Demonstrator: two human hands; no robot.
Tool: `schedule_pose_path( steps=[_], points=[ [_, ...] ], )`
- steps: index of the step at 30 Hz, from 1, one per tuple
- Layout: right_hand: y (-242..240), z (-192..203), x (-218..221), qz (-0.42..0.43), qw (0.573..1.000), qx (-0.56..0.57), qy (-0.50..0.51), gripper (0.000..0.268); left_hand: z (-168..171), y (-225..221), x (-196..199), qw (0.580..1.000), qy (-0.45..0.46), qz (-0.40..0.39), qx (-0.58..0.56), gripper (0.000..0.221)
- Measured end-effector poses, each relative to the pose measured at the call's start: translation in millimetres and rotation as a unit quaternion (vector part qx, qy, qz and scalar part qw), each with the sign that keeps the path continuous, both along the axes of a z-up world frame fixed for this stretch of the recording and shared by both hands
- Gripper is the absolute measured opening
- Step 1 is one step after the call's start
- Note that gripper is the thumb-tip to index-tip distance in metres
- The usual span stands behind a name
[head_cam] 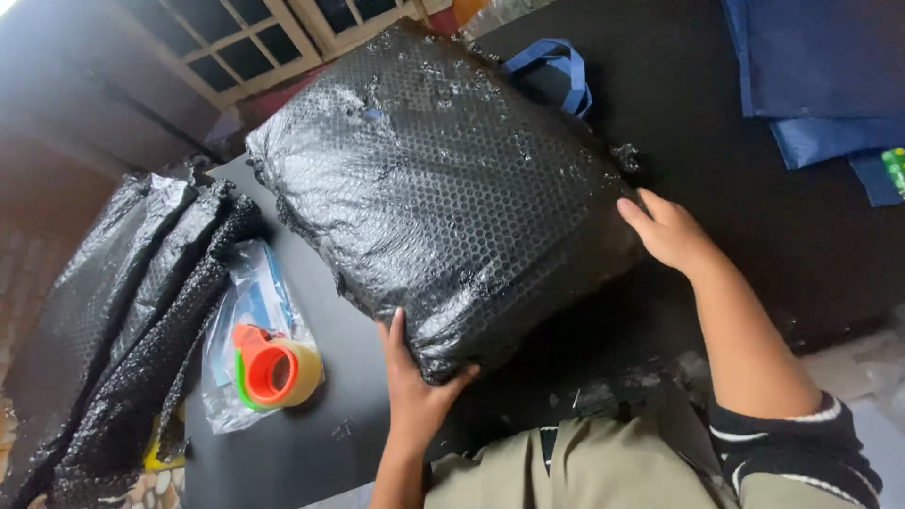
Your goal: The person cleans a blue garment bag by wiping the surface with a small duster by hand after removing it from black bubble wrap on a table.
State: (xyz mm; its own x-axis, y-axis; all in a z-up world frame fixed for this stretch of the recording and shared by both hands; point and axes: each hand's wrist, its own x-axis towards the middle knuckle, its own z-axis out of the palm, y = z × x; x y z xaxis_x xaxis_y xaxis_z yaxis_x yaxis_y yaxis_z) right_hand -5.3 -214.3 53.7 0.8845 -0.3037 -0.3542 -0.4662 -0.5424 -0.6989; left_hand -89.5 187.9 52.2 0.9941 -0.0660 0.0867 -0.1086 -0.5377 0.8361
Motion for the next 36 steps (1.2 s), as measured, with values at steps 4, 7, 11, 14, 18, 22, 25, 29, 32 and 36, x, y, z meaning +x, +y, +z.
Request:
schedule_pose_path(
  steps=[4, 7, 11, 14, 18, 22, 25, 29, 32, 36],
  points=[
    [-1, 3, -31, 0.047, 0.999, 0.004, -0.007, 0.040, 8, 18, 29, 0.997, -0.039, -0.064, 0.008, 0.115],
    [9, -1, -69, 0.099, 0.995, -0.026, 0.017, 0.043, -3, 66, 78, 0.985, -0.013, -0.170, 0.000, 0.114],
    [70, -6, -118, 0.266, 0.950, -0.153, 0.049, 0.031, 1, 124, 128, 0.956, -0.163, -0.144, 0.196, 0.111],
    [114, 8, -136, 0.446, 0.883, 0.129, -0.067, 0.044, 25, 94, 123, 0.848, -0.277, 0.187, 0.412, 0.082],
    [133, 15, -123, 0.559, 0.789, 0.198, -0.163, 0.059, 44, -10, 74, 0.914, -0.319, -0.023, 0.250, 0.095],
    [115, 28, -115, 0.470, 0.845, 0.165, -0.195, 0.048, 0, -49, 49, 0.827, -0.321, -0.126, 0.444, 0.100],
    [88, 8, -113, 0.392, 0.866, 0.133, -0.279, 0.041, 12, -29, 60, 0.841, -0.240, -0.170, 0.455, 0.096],
    [50, 7, -124, 0.319, 0.902, 0.119, -0.265, 0.039, 42, 31, 90, 0.839, -0.152, -0.209, 0.479, 0.089],
    [31, 15, -135, 0.250, 0.914, 0.123, -0.294, 0.037, 47, 75, 107, 0.852, -0.118, -0.153, 0.487, 0.073],
    [7, 18, -117, 0.183, 0.906, -0.068, -0.375, 0.041, 51, 75, 103, 0.860, -0.115, -0.081, 0.490, 0.084]
  ],
)
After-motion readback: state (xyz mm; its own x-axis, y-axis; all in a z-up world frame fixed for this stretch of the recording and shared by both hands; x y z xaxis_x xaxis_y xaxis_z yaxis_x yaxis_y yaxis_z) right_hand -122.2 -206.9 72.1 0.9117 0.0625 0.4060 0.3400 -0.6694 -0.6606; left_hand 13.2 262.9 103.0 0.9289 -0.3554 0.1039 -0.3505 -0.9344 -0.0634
